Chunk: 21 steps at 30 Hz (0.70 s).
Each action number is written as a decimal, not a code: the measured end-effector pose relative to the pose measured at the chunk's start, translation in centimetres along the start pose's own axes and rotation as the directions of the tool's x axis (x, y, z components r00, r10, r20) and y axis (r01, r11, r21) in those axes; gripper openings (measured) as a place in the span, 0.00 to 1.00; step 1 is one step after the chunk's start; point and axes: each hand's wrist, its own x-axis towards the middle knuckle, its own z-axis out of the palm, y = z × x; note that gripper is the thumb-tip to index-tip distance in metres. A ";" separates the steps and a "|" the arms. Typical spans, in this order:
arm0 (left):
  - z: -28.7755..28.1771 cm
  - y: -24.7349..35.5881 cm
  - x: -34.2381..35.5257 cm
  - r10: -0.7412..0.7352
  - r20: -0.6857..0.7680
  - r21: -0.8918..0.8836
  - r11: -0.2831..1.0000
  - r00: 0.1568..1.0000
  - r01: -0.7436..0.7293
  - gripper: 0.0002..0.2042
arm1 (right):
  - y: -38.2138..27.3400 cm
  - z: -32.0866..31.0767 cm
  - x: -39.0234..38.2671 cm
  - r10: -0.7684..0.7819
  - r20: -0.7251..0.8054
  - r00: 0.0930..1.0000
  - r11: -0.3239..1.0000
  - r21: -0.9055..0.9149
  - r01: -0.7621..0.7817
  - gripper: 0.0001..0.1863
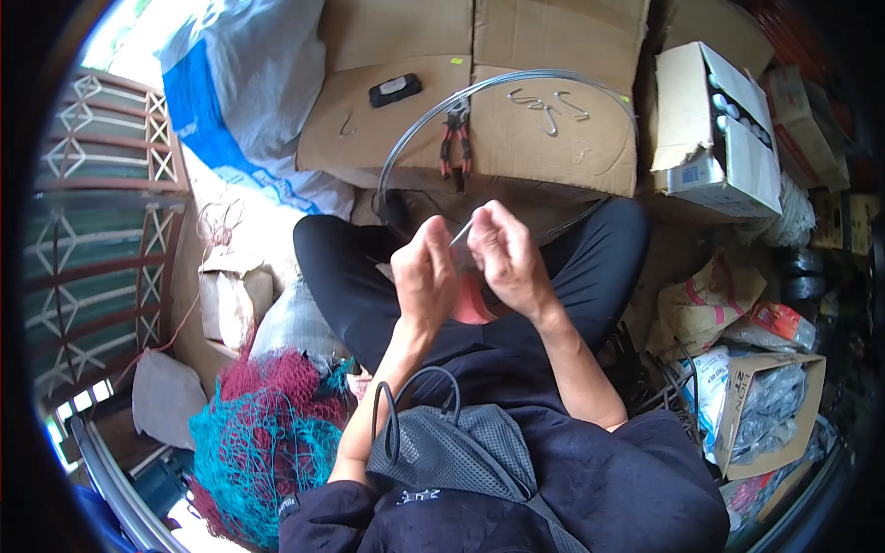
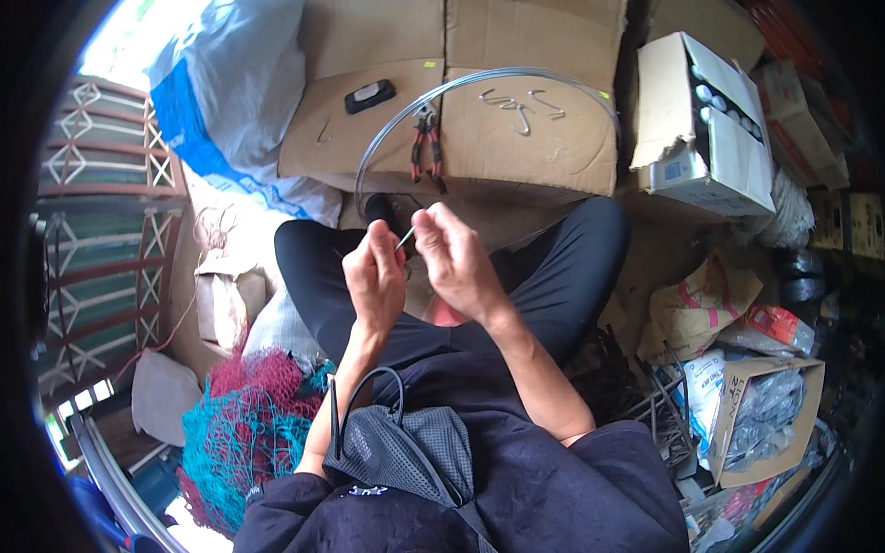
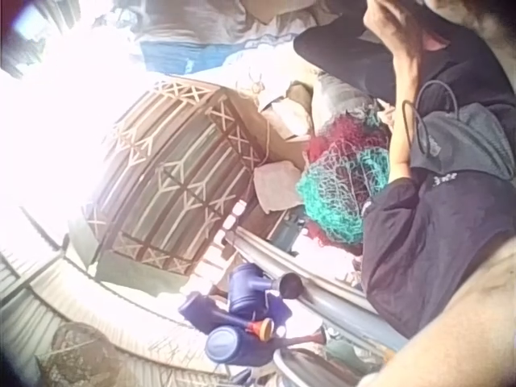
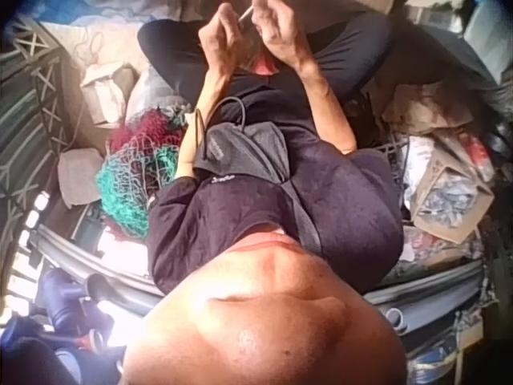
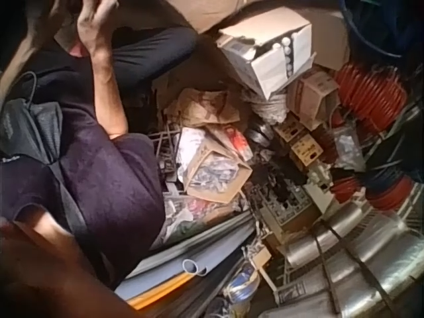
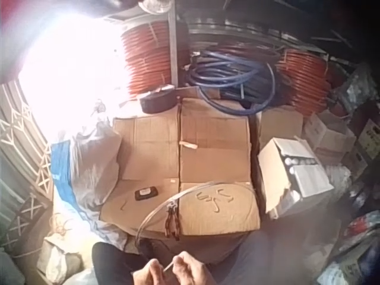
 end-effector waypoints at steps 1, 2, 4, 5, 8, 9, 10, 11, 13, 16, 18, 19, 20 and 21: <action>0.0 -0.3 -0.3 -0.065 -0.040 -0.024 0.998 0.997 0.064 0.26 | -0.4 0.3 -0.2 -0.011 0.004 1.000 0.999 -0.035 0.011 0.23; 0.0 -0.6 -0.4 -0.112 -0.058 -0.071 0.992 0.992 0.108 0.27 | -0.9 0.7 -0.2 -0.057 -0.011 0.998 0.991 -0.118 0.055 0.25; 0.1 -0.8 -0.2 -0.071 -0.105 -0.105 0.993 0.992 0.060 0.27 | -0.5 0.8 -0.1 -0.034 0.070 0.997 0.994 -0.099 0.041 0.27; 0.2 -0.8 -0.1 -0.050 -0.107 -0.092 0.995 0.993 0.040 0.27 | 0.0 0.9 0.1 -0.018 0.113 0.993 1.000 0.014 0.017 0.28; 0.3 -1.2 0.1 -0.074 -0.053 -0.145 0.987 0.996 0.066 0.28 | -0.5 1.4 -0.9 -0.003 0.085 0.996 0.999 0.054 -0.002 0.26; 0.2 -1.1 0.2 -0.116 -0.019 -0.202 0.973 0.993 0.110 0.29 | -0.6 1.5 -0.9 -0.072 0.051 0.996 0.997 0.025 0.071 0.24; 0.1 -0.6 0.4 -0.185 0.011 -0.206 0.961 0.983 0.183 0.30 | -0.2 1.2 -0.6 -0.118 0.086 0.989 0.992 -0.030 0.121 0.22; 0.1 -0.4 0.4 -0.187 0.011 -0.205 0.961 0.982 0.185 0.30 | 0.1 1.0 -0.5 -0.116 0.086 0.990 0.992 -0.030 0.119 0.22; -0.1 -0.1 0.4 -0.350 0.130 -0.378 0.847 0.927 0.373 0.31 | 0.4 0.7 -0.2 -0.352 0.090 0.932 0.913 -0.185 0.362 0.19; -0.3 0.2 0.8 -0.420 0.219 -0.478 0.741 0.881 0.472 0.30 | 0.7 0.5 0.0 -0.439 0.125 0.890 0.858 -0.236 0.456 0.16; -0.2 0.4 0.6 -0.457 0.300 -0.542 0.641 0.837 0.544 0.30 | 1.0 0.4 0.2 -0.482 0.139 0.865 0.826 -0.258 0.501 0.15; -0.3 0.4 0.6 -0.461 0.296 -0.544 0.639 0.837 0.544 0.30 | 1.2 0.3 0.2 -0.524 0.152 0.838 0.791 -0.280 0.545 0.14; -0.5 0.4 0.8 -0.512 0.371 -0.542 0.558 0.774 0.629 0.29 | 1.3 0.2 0.2 -0.521 0.156 0.839 0.792 -0.278 0.544 0.14; -0.5 0.4 1.0 -0.553 0.446 -0.530 0.470 0.704 0.706 0.29 | 1.3 0.0 0.2 -0.528 0.173 0.832 0.774 -0.306 0.554 0.13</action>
